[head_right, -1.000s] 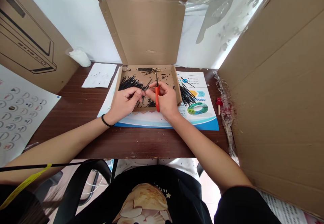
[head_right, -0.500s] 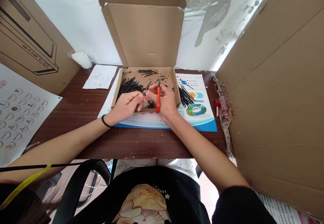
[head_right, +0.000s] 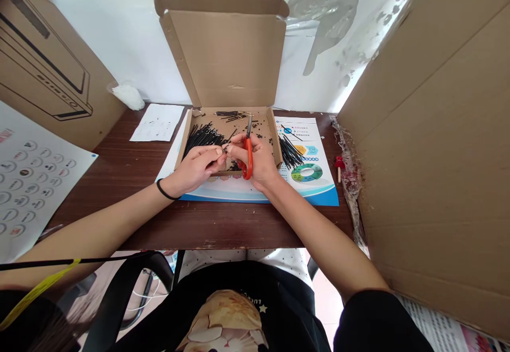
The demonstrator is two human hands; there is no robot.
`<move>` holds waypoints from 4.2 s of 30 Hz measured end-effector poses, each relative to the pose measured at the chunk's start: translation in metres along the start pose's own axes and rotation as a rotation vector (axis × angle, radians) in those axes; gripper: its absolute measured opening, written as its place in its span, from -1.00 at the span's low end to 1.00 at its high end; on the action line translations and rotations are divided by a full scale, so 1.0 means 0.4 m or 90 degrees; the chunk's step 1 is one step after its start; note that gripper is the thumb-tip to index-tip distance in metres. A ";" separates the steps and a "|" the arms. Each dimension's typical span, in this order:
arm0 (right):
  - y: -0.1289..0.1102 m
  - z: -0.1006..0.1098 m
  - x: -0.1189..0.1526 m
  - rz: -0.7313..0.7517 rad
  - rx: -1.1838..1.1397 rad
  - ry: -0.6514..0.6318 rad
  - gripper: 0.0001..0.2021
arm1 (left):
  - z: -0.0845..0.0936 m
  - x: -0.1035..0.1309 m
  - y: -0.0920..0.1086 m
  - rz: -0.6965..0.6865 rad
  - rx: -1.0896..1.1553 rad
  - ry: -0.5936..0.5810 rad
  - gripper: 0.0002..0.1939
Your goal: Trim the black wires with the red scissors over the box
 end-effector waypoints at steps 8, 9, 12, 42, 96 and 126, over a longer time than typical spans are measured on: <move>-0.002 -0.006 0.002 0.000 0.013 -0.007 -0.63 | -0.007 -0.001 -0.008 0.041 0.082 -0.048 -0.71; -0.006 -0.006 0.002 0.008 0.023 -0.004 -0.65 | -0.005 -0.003 -0.011 0.046 0.089 -0.052 -0.72; -0.027 0.007 0.004 0.056 0.063 0.047 -0.70 | 0.006 -0.011 -0.016 0.031 0.057 -0.042 -0.76; -0.104 -0.075 0.082 0.461 0.612 -0.101 -0.83 | 0.018 0.015 -0.027 0.109 -0.067 0.040 -0.78; -0.037 0.018 -0.017 0.105 0.335 -0.013 -0.71 | 0.032 0.012 -0.072 0.163 0.011 -0.008 -0.78; -0.142 -0.047 0.072 0.589 1.094 -0.082 -0.77 | 0.081 0.003 -0.010 0.040 -0.345 0.074 -0.72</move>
Point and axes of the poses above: each hand's wrist, its own x-axis away from the middle knuckle, its own z-axis out of the back of the hand, y = z × x, the point moved 9 cm from there along -x, towards the middle knuckle, and after that the axes turned 12 degrees about -x, right-handed, at the moved point
